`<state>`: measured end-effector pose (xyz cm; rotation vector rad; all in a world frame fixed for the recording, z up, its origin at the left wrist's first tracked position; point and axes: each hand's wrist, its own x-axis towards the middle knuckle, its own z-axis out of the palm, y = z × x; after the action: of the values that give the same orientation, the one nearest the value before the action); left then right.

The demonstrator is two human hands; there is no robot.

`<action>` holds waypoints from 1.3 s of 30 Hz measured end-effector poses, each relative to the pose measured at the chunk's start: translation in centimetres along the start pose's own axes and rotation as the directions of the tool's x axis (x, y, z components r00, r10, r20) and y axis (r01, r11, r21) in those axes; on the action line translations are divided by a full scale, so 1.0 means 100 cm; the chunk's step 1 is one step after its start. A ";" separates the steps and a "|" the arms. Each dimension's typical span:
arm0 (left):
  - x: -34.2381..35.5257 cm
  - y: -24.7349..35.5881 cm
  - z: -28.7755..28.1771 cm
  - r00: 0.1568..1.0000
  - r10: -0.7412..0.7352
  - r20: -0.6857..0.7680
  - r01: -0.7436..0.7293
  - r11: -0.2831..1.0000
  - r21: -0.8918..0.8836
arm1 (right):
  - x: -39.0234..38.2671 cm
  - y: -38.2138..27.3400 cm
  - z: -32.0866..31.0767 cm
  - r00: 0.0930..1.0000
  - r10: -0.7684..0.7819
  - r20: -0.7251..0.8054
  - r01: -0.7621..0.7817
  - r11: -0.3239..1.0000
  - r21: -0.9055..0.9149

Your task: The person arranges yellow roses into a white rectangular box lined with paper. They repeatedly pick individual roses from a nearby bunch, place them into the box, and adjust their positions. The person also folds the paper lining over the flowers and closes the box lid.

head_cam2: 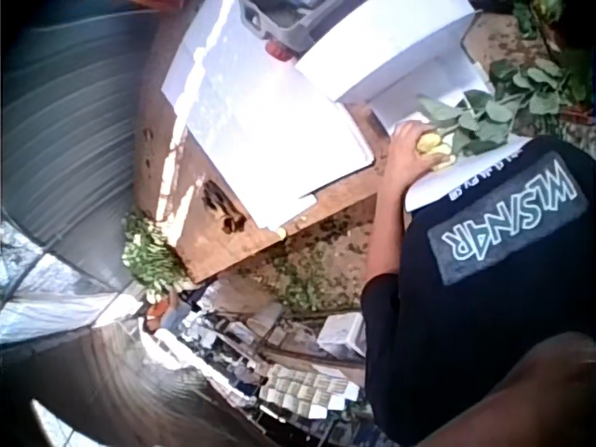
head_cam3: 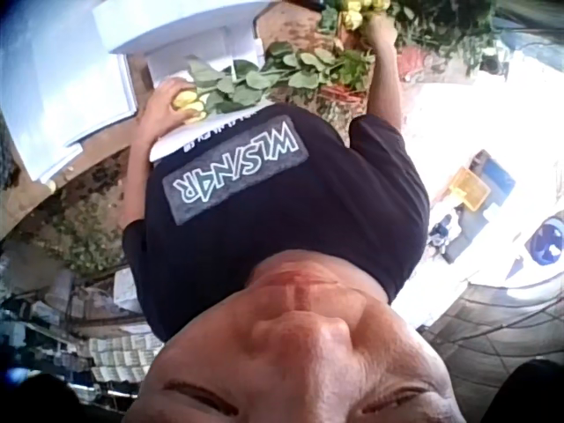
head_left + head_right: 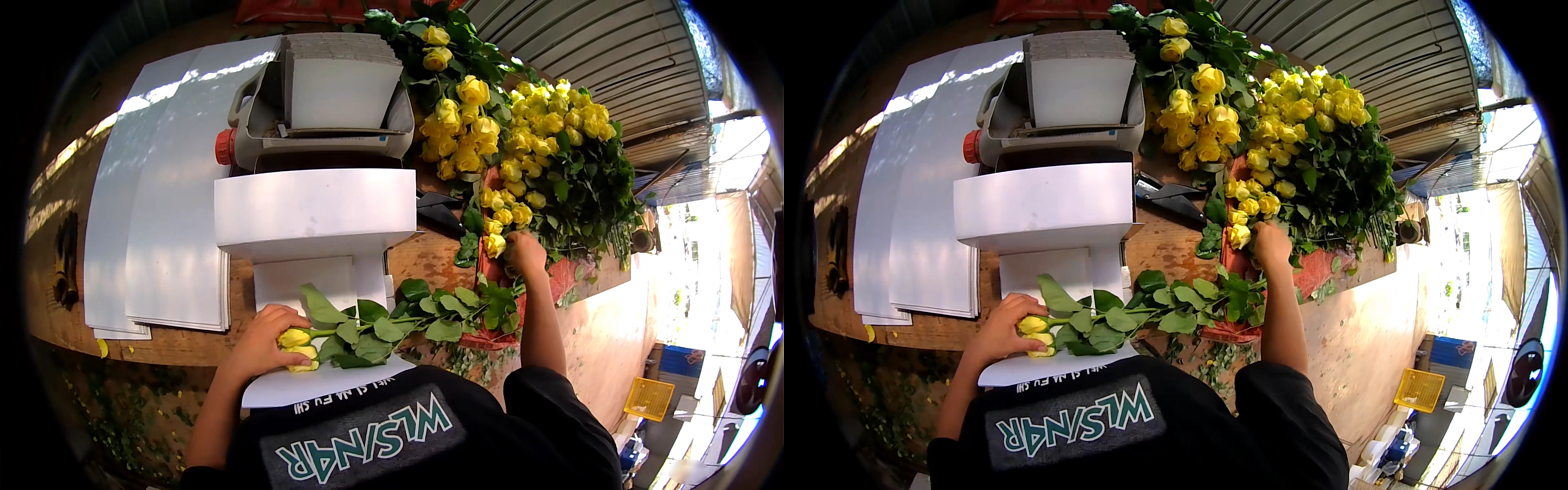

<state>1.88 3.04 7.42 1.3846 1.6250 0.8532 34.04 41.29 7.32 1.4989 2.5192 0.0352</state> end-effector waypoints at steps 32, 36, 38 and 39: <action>-0.003 -0.002 0.001 0.998 -0.051 -0.047 0.048 0.997 -0.068 | 0.063 0.066 0.024 0.968 -0.019 -0.250 0.046 0.994 0.101; -0.003 -0.002 0.001 0.998 -0.049 -0.049 0.046 0.997 -0.068 | 0.046 0.073 0.005 0.798 -0.094 -0.595 0.201 0.973 0.116; -0.003 -0.003 0.003 0.998 -0.042 -0.056 0.038 0.997 -0.067 | 0.025 0.074 -0.023 0.748 0.001 -0.663 0.120 0.983 0.136; -0.002 -0.002 0.003 0.998 -0.039 -0.057 0.035 0.997 -0.065 | 0.017 0.081 -0.032 0.718 0.032 -0.695 0.101 0.984 0.149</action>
<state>2.04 2.76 7.18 1.2924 1.6479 0.9230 39.65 46.98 11.15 1.7517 3.2075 0.4742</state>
